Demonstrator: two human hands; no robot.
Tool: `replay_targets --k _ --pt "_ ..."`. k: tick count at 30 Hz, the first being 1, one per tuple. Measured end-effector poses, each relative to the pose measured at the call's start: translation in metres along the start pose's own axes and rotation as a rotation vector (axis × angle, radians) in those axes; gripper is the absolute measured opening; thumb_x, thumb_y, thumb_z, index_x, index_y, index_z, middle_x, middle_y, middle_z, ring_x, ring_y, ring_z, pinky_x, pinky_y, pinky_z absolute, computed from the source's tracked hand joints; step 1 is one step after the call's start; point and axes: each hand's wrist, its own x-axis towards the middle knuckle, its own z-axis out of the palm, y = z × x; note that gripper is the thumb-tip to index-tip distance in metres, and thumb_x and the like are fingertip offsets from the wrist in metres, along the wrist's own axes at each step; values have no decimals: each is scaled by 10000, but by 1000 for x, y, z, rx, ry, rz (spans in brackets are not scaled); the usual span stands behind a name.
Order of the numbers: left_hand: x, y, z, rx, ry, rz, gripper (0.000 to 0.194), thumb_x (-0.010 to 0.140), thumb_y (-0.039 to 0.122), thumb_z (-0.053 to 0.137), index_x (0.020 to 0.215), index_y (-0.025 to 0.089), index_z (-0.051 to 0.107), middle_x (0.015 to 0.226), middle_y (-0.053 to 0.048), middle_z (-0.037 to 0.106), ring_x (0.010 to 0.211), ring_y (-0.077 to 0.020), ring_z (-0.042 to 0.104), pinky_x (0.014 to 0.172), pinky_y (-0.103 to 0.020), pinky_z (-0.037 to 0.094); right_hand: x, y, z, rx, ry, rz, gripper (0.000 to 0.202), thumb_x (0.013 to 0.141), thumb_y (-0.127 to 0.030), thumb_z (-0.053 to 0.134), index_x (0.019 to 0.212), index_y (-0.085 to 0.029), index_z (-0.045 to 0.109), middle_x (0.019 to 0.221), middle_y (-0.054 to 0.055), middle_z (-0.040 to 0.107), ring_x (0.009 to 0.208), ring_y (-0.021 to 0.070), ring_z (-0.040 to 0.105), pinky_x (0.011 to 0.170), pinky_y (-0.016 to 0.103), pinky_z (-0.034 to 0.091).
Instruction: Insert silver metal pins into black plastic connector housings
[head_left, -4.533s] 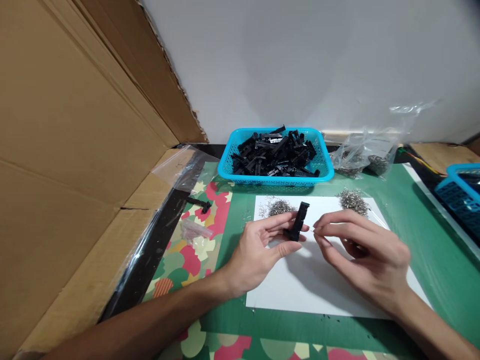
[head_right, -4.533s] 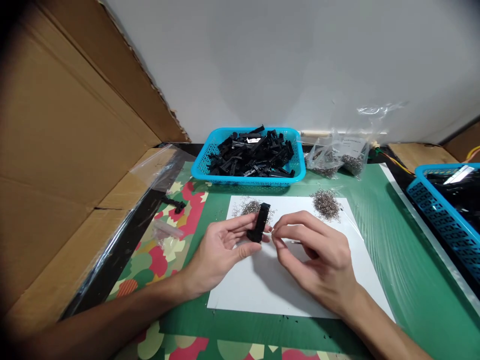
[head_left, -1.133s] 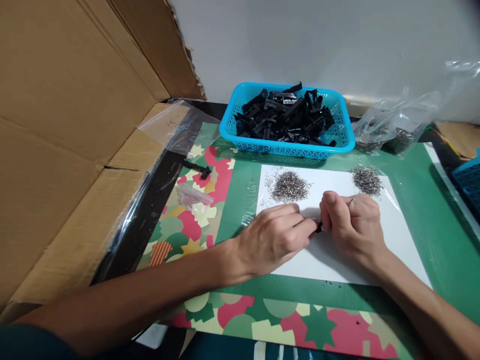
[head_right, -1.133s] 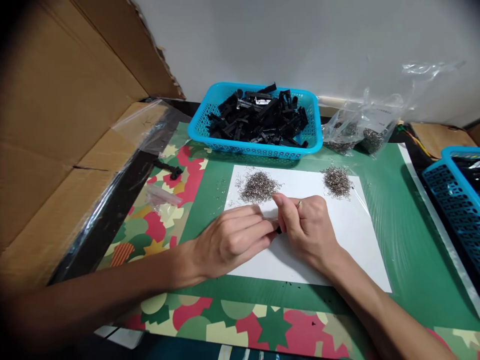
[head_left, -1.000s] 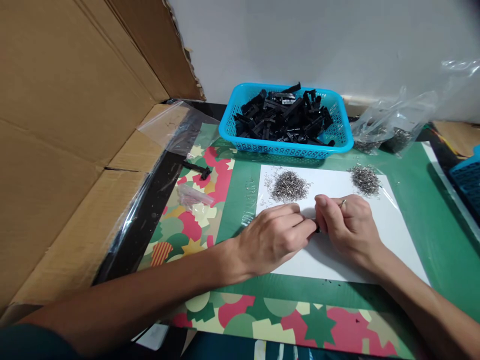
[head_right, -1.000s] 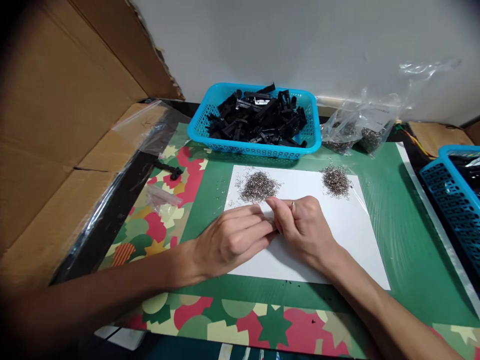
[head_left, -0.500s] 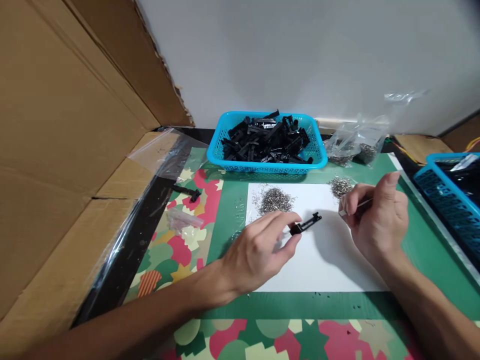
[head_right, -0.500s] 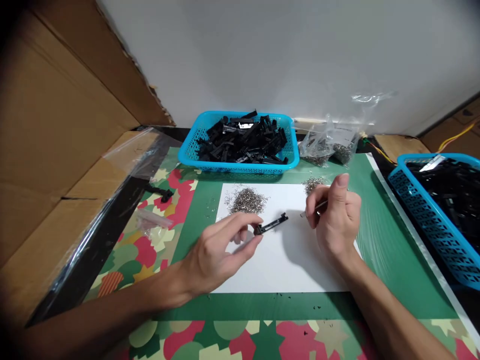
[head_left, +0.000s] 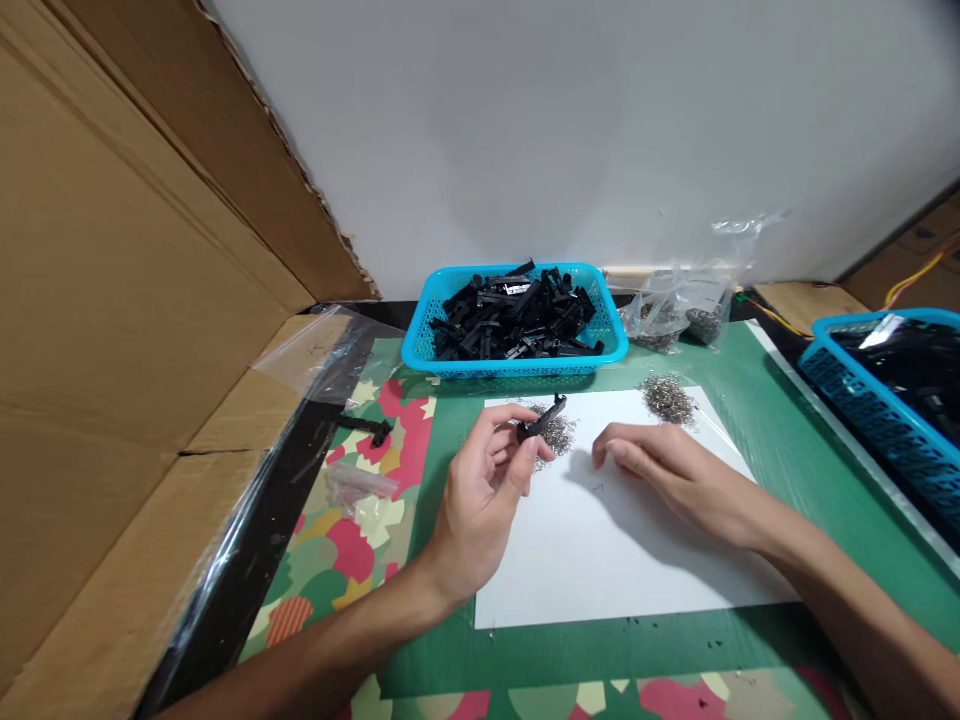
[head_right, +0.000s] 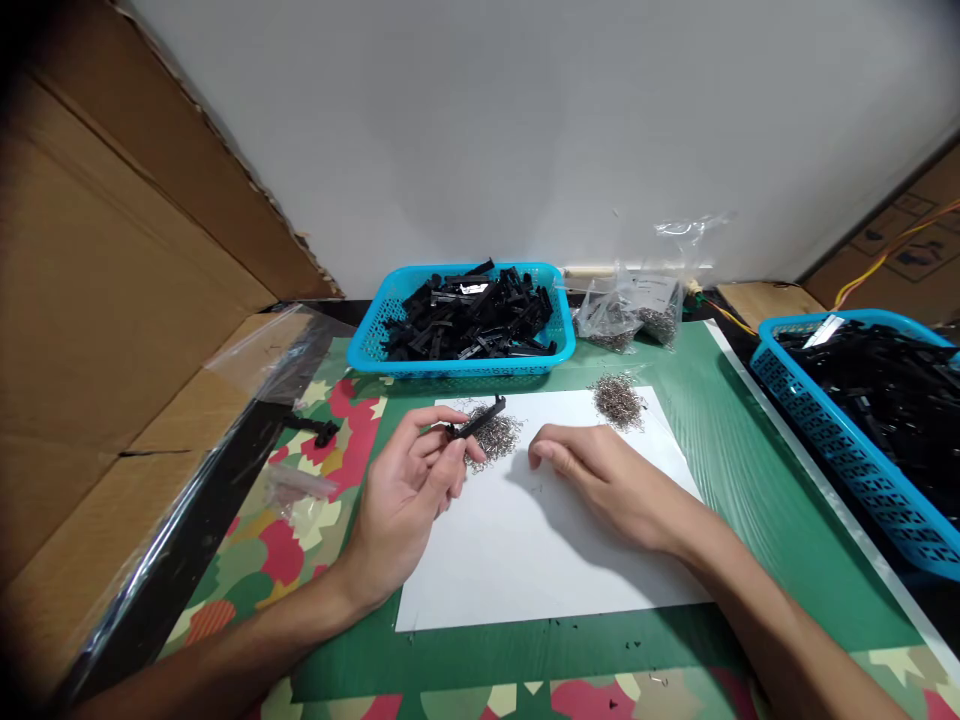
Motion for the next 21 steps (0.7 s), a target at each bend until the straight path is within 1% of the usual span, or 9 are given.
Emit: replay_targets --k 2,4,6,8,10,12,16,21 --pt "-1 0 -1 14 -9 1 288 1091 433 617 1286 232 545 956 -20 701 691 -112 554 580 -208 416 -1 -2 0 -92 -70 25 319 1141 -387 486 1011 -226 730 938 5 751 812 161 638 731 273 439" --pt "-1 0 -1 26 -6 1 284 1085 436 626 1274 236 558 975 -23 677 694 -108 546 565 -203 399 0 -3 2 -160 -90 28 194 1101 -326 573 1081 -253 751 960 -5 765 802 160 649 719 271 436" --pt "-1 -1 -2 29 -2 -12 291 1084 453 618 1272 235 577 986 -25 646 679 -103 525 550 -204 386 0 -1 3 -203 -98 9 133 1054 -263 645 1101 -272 769 970 -9 764 791 157 653 718 269 442" --pt "0 -1 -2 9 -10 -35 307 1088 475 602 1277 233 590 947 -12 609 662 -100 504 536 -205 374 1 2 3 -216 -100 -32 135 1038 -221 660 1051 -272 784 1014 2 757 832 160 668 748 270 461" --pt "0 0 -2 -32 -21 -52 313 1093 493 589 1261 229 596 878 7 575 647 -100 489 522 -202 358 2 3 3 -221 -103 -72 170 1050 -204 637 997 -263 788 1054 17 748 874 165 680 775 273 476" --pt "0 2 -1 -80 -30 -66 319 1101 516 565 1229 225 594 822 20 558 629 -99 479 506 -198 340 2 5 3 -247 -113 -92 193 1060 -190 614 988 -258 780 1057 20 744 878 168 686 782 276 482" --pt "-1 3 -1 -125 -43 -79 336 1119 542 508 1191 222 583 776 29 550 601 -95 473 481 -191 316 0 7 3 -351 -129 -114 185 1050 -138 588 994 -241 731 1065 23 732 837 167 688 756 280 470" --pt "1 2 -1 -166 -31 -83 336 1110 550 526 1185 226 575 756 38 529 575 -92 466 459 -182 314 -2 8 5 -455 -136 -142 194 1049 -101 523 986 -227 657 1033 29 711 734 151 637 680 277 422"
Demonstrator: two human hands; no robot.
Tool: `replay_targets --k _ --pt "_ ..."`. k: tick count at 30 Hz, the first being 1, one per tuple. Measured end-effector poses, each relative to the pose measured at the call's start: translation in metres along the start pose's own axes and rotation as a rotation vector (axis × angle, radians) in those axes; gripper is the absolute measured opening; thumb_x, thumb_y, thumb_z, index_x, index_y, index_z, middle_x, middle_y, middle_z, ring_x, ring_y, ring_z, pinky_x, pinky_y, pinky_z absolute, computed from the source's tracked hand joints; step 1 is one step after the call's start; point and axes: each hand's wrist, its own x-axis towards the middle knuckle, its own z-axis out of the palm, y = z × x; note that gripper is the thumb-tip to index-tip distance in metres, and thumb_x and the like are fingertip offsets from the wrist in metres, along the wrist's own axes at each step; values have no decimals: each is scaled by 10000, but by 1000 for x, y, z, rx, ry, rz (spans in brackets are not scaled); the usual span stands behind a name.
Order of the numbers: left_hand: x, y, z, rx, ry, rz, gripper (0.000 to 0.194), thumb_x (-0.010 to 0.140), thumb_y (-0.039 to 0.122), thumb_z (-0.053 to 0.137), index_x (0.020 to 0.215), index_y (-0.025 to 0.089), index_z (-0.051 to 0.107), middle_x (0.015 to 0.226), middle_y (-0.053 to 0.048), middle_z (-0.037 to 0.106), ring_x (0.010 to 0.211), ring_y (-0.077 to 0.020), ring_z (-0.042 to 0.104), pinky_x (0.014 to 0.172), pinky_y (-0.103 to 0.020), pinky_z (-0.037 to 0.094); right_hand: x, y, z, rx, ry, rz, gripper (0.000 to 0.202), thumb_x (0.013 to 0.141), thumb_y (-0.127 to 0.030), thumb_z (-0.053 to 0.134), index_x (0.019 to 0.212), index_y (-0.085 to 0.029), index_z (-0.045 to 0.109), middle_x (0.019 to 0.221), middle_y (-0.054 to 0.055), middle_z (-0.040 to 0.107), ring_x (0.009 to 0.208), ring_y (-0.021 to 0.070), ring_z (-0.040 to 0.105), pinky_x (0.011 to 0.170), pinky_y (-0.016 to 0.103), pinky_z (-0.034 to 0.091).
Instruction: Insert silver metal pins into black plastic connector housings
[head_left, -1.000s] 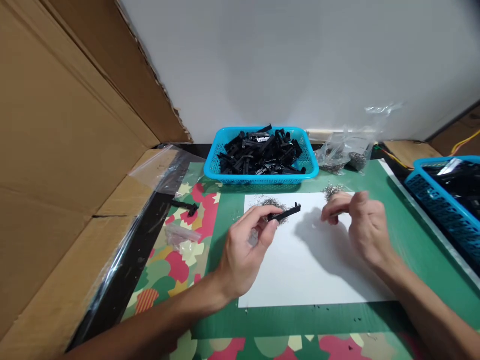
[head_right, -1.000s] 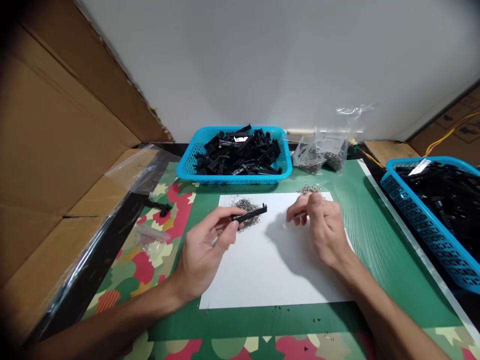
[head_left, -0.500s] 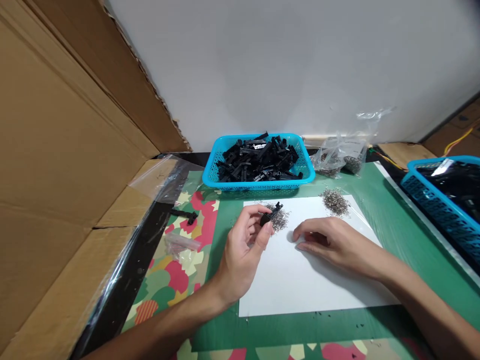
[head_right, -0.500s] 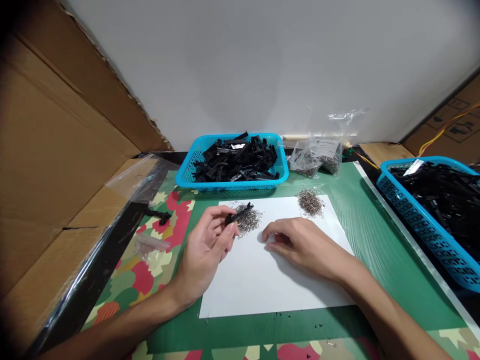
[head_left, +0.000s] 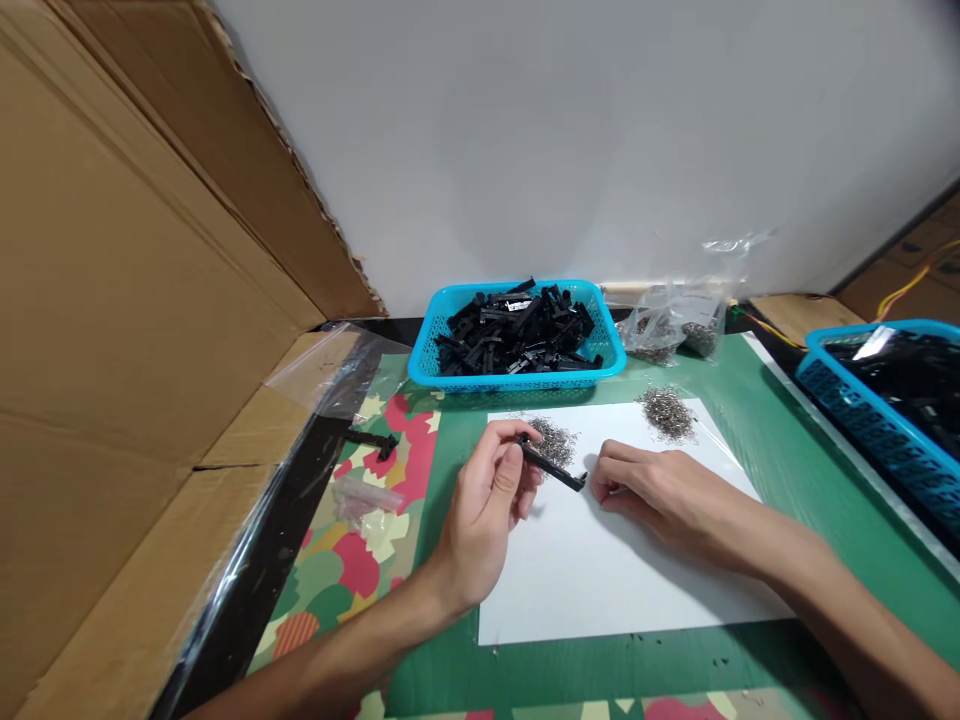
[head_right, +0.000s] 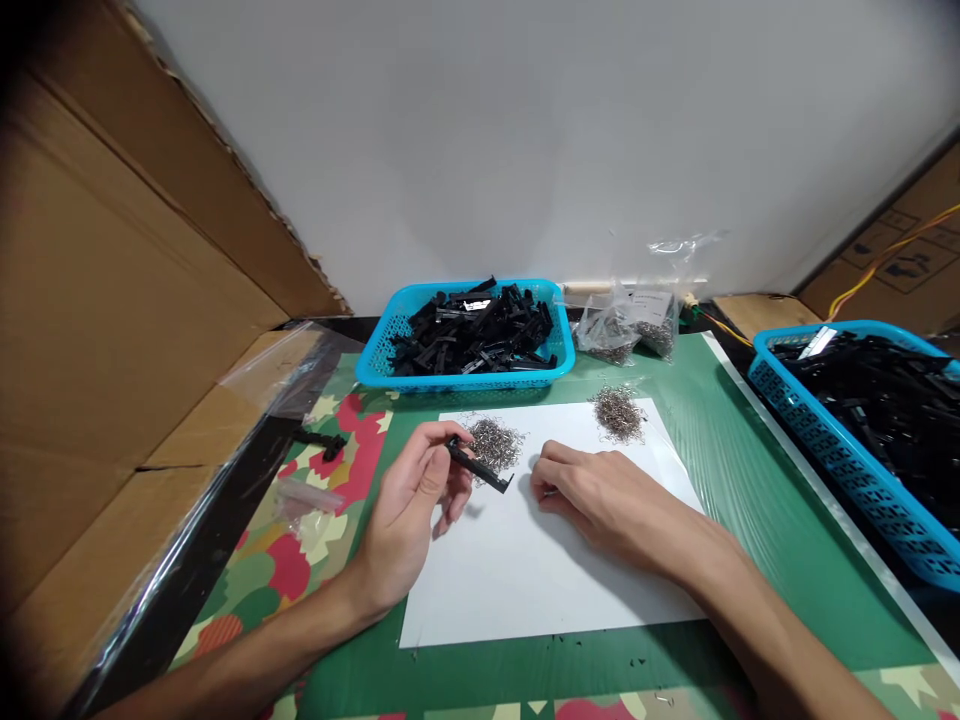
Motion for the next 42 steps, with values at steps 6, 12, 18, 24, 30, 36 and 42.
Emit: replay_targets --k 6,12,18,24,30,36,42 --pt "3 4 -2 -66 -54 -49 369 1064 572 613 1159 215 621 751 32 526 564 -85 470 444 -170 312 -1 -7 -10 283 120 82 152 1077 -172 520 980 -227 622 892 1 704 756 159 616 667 260 445" --pt "2 8 -3 -281 -271 -264 345 1023 543 697 1146 221 682 832 14 583 500 -36 462 400 -140 292 0 -8 -12 583 265 58 225 1090 -333 593 1149 -253 794 1075 51 783 893 176 702 725 281 495" --pt "-2 5 -2 -322 -361 -313 330 1042 518 680 1178 218 685 887 0 613 489 -21 508 379 -111 281 4 -8 -6 821 289 117 223 1014 -411 727 985 -223 842 963 61 824 834 184 717 686 276 513" --pt "-2 -4 -1 -290 -381 -251 342 1050 503 677 1257 251 575 867 14 645 458 -26 517 367 -98 313 7 -4 -1 963 369 27 65 921 -306 839 909 -270 892 949 65 809 891 190 718 780 305 546" --pt "-1 -1 -2 -260 -402 -282 388 1021 561 694 1159 234 539 814 27 630 448 -37 507 351 -94 315 7 -12 3 1023 337 28 65 913 -295 855 953 -301 906 877 61 803 777 159 684 661 266 486" --pt "-1 0 0 -283 -401 -286 414 1009 580 701 1162 238 525 787 37 630 437 -44 506 337 -91 317 7 -19 4 1034 287 0 137 979 -292 789 1059 -331 893 942 54 793 863 170 684 767 298 497" --pt "-1 -5 -1 -265 -448 -252 370 1049 553 656 1181 241 506 608 80 574 397 -57 469 347 -91 324 10 -20 13 1012 366 34 114 939 -306 826 1019 -343 898 862 20 627 778 136 547 658 274 397"
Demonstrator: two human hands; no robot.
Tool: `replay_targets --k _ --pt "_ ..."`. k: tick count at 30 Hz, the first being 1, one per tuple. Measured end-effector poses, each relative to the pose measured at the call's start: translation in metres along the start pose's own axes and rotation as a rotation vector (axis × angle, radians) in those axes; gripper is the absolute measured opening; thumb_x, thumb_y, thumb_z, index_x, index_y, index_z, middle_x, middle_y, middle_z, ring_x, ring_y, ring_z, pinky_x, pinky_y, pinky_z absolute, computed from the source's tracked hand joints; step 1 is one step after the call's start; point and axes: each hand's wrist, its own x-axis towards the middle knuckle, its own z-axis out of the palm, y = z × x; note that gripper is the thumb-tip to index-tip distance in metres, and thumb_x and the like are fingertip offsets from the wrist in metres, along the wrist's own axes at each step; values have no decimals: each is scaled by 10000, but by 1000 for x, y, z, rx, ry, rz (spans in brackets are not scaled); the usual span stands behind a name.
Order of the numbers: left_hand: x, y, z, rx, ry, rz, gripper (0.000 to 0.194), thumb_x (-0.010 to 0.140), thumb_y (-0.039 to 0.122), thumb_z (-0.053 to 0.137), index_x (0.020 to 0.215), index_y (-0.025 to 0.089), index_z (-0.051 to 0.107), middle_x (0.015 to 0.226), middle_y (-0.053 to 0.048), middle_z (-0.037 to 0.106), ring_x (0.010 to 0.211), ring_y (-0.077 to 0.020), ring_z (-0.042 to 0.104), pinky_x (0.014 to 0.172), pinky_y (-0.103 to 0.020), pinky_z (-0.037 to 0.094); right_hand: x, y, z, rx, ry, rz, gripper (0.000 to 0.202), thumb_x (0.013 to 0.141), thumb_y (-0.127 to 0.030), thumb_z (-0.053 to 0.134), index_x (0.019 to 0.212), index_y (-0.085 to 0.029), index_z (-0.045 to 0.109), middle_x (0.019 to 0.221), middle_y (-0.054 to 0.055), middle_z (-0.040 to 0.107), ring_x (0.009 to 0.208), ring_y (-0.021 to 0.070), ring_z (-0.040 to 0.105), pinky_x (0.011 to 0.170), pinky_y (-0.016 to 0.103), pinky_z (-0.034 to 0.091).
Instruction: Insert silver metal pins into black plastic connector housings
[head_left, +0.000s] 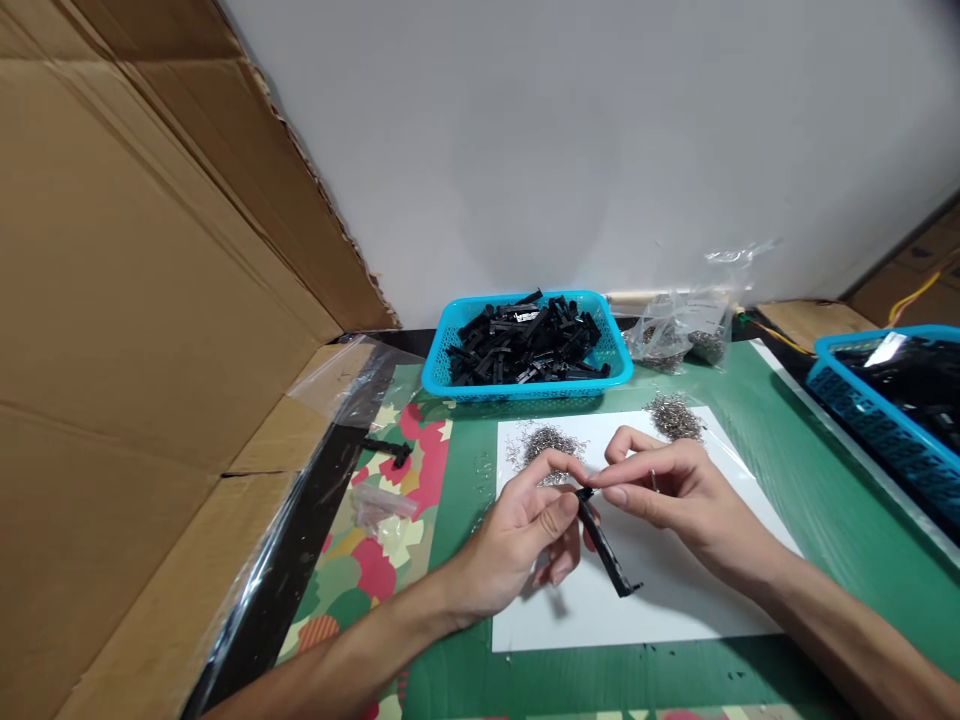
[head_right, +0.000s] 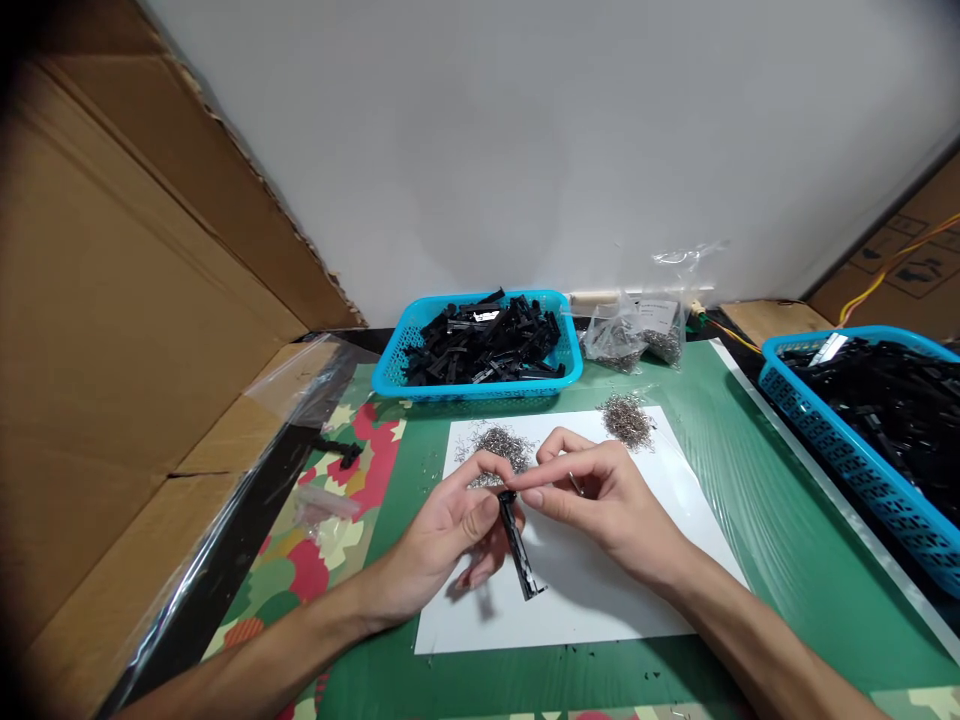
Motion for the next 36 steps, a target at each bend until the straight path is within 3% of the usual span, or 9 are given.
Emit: replay_targets --k 8,20,27,36 --pt "1 -2 -3 -39 -41 5 397 1030 550 691 1161 236 487 625 67 613 405 -55 501 372 -90 343 -1 5 13 63 -4 39 120 933 -359 829 1016 -312 901 814 16 570 720 145 541 638 303 464" --pt "2 -2 -4 -87 -65 -8 399 1014 525 727 1135 239 478 658 69 620 384 -45 514 356 -81 322 -11 7 23 -65 88 -108 208 983 -257 760 1118 -359 881 830 16 596 644 128 582 534 277 478" --pt "3 0 -3 -128 -119 9 348 1045 481 700 1141 239 468 650 76 638 378 -38 504 362 -76 319 -10 7 23 -58 90 -114 173 989 -290 769 1105 -345 885 787 17 620 684 145 621 588 292 521" --pt "3 -1 -5 -139 -119 12 360 1039 478 711 1145 238 466 700 55 673 366 -33 505 356 -77 321 -9 -3 19 -144 50 -119 204 996 -274 748 1148 -318 877 806 37 634 672 148 617 540 271 501"
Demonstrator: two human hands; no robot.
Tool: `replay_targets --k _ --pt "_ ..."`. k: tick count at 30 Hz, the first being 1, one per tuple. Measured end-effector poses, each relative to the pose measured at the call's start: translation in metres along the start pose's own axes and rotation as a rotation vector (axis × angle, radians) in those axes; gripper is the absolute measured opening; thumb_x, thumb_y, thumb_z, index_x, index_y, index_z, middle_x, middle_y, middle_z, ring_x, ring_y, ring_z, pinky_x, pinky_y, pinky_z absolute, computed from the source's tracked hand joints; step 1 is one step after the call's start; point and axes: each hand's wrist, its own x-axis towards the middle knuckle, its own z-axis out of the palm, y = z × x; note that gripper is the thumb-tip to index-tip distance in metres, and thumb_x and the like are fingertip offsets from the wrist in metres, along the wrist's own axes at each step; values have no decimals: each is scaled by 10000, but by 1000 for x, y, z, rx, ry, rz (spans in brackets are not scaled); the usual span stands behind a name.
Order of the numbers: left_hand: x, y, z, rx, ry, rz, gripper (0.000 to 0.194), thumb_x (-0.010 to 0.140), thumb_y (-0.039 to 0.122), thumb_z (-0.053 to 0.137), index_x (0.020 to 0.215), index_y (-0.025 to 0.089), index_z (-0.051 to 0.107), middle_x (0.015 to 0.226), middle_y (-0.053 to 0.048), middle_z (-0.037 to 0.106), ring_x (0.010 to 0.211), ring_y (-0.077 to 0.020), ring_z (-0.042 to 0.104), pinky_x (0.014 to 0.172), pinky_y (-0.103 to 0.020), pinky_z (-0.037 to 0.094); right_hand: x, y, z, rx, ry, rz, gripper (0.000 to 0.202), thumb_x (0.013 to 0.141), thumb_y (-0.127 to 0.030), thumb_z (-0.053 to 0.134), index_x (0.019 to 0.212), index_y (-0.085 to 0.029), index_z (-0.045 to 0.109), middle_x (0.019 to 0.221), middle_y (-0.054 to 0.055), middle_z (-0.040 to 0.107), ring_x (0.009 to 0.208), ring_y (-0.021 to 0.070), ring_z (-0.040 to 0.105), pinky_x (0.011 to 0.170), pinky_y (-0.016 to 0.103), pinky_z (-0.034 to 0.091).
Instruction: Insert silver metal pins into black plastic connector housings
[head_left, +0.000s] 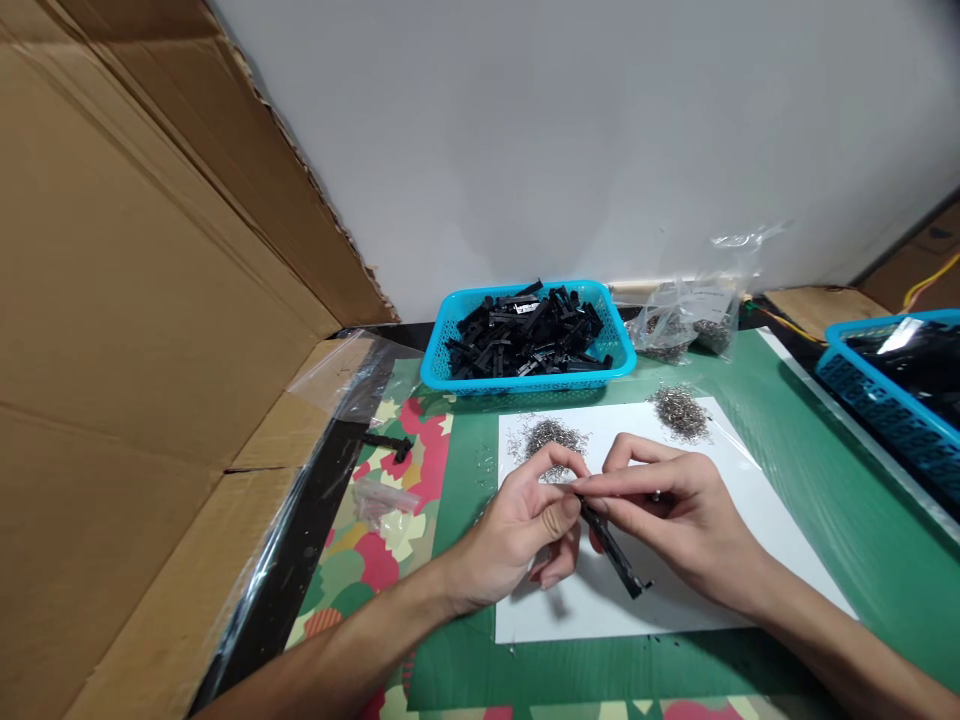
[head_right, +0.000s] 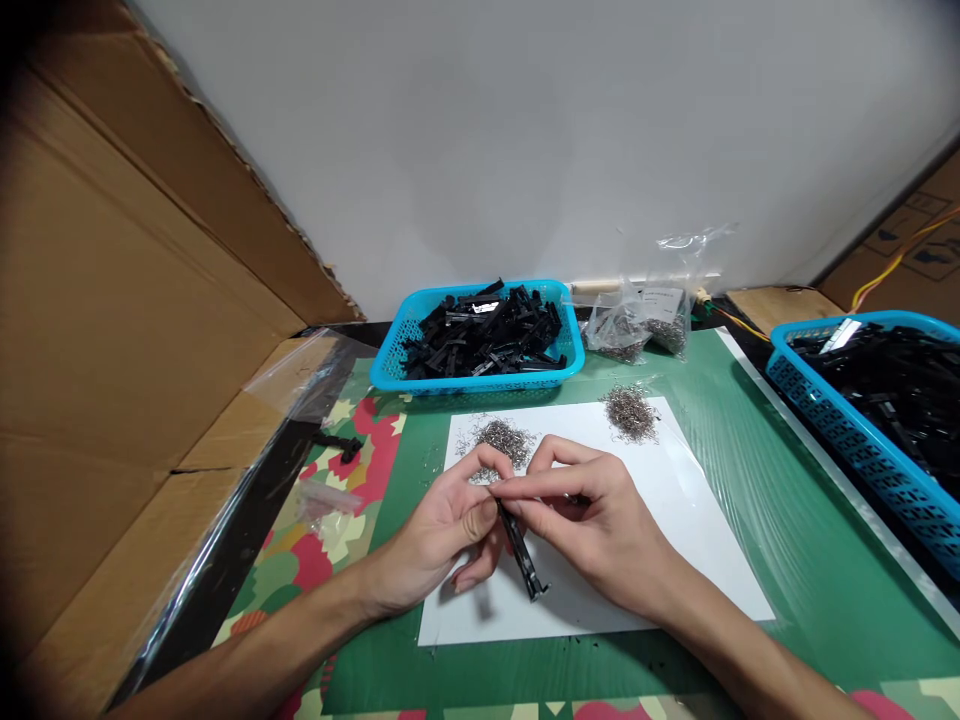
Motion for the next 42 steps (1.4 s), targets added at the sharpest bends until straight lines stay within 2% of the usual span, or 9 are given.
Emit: replay_targets --k 7,13,15,20,23,27,31,35,42 --pt "-1 0 0 28 42 -28 396 1011 515 736 1146 248 477 702 54 670 369 -40 508 359 -86 322 -1 -1 2 -32 32 -62 251 980 -180 732 1140 -305 879 776 37 672 629 142 640 511 250 497" --pt "-2 2 2 55 18 -21 384 1017 503 733 1149 238 488 624 94 572 375 -39 486 364 -79 315 0 4 -6 -201 -53 -340 462 990 -57 655 1325 -340 798 808 36 699 666 137 670 582 247 533" --pt "-2 2 2 63 17 -29 395 1013 512 736 1144 236 486 637 89 575 381 -37 490 364 -77 313 0 3 -9 -238 -77 -372 483 997 -46 641 1361 -333 777 816 37 698 671 135 669 589 243 535" --pt "-2 4 4 74 20 -17 394 1017 507 733 1137 223 487 635 88 576 373 -30 474 364 -78 301 0 0 -11 -284 -104 -366 403 1014 -70 619 1293 -288 812 823 47 706 682 143 670 594 254 536" --pt "-1 4 4 67 10 -17 377 1027 503 721 1138 225 491 621 93 570 371 -29 467 363 -76 296 0 -1 -10 -264 -26 -311 273 989 -104 696 1151 -259 853 792 32 705 641 129 638 546 245 485" --pt "-2 4 4 77 26 -33 398 1009 524 736 1140 224 510 625 83 583 371 -38 480 359 -84 294 1 -5 -7 -242 57 -226 91 925 -163 804 946 -230 863 707 6 667 556 108 520 484 252 388" --pt "-2 5 4 80 36 -44 411 990 527 757 1130 215 529 618 81 575 375 -41 484 359 -88 298 2 -9 -7 -201 87 -197 64 900 -167 821 897 -220 858 657 -11 616 547 104 487 471 254 344" --pt "-2 6 5 67 26 -27 382 998 498 759 1118 215 532 655 69 603 390 -33 491 368 -83 315 2 -11 -8 -191 66 -169 73 890 -153 815 865 -211 852 641 -20 584 531 98 472 454 249 318" --pt "-2 6 5 60 47 -36 382 990 480 775 1117 209 538 739 44 626 427 -27 528 374 -70 329 0 -11 -3 -215 98 -204 83 889 -172 811 814 -204 818 619 -24 581 512 97 474 445 247 326"
